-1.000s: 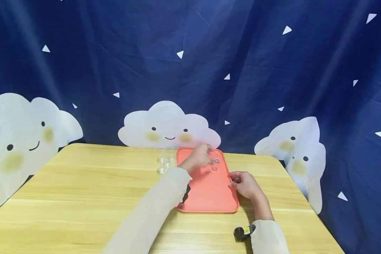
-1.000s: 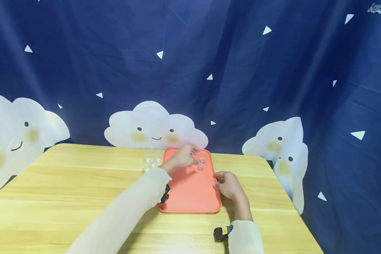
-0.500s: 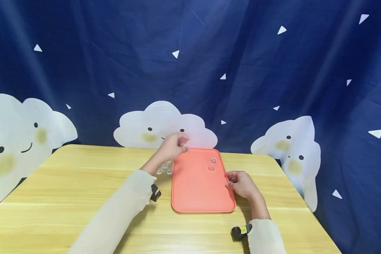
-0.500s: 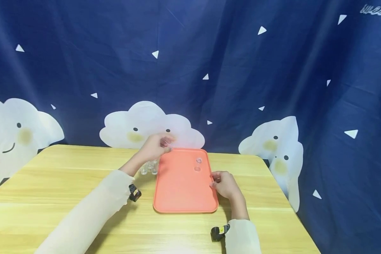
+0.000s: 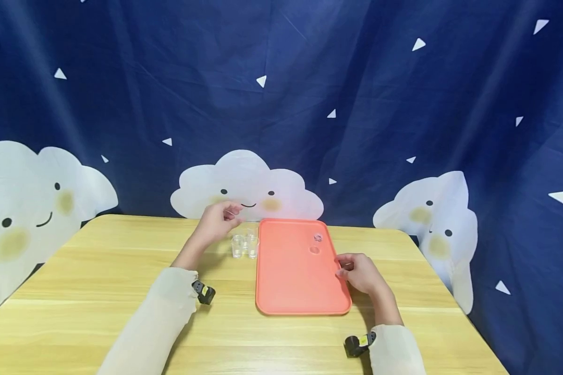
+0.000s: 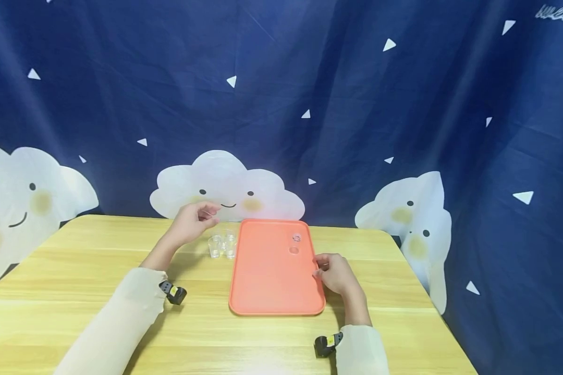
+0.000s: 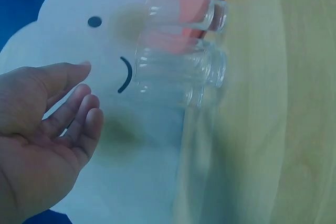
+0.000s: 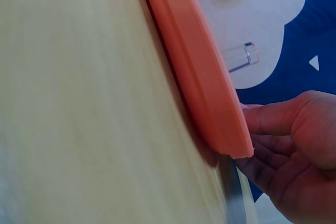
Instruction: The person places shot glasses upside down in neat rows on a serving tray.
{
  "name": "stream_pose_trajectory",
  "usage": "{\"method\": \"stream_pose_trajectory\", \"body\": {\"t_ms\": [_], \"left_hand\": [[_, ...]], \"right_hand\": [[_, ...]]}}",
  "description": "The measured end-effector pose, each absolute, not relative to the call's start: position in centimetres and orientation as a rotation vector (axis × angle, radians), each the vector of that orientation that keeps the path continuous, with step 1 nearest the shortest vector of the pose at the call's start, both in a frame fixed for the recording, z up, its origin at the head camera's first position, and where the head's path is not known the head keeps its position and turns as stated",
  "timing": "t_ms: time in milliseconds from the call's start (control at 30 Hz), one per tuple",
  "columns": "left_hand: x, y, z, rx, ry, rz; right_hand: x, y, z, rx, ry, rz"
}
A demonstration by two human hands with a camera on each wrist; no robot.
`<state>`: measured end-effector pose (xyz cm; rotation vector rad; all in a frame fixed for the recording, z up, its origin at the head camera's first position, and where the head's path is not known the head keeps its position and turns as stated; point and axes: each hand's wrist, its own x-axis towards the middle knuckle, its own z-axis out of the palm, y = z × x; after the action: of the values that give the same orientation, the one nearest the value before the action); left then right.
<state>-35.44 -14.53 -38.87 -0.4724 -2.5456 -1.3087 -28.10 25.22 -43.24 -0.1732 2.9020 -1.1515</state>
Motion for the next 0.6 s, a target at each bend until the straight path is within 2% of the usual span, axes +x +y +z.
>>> {"method": "stream_pose_trajectory", "body": {"t_ms": [600], "left_hand": [[-35.8,-17.3,-41.8,-0.411,-2.627,-1.354]], "right_hand": [[-28.1,25.2,-43.3,-0.151,2.879,-1.179]]}}
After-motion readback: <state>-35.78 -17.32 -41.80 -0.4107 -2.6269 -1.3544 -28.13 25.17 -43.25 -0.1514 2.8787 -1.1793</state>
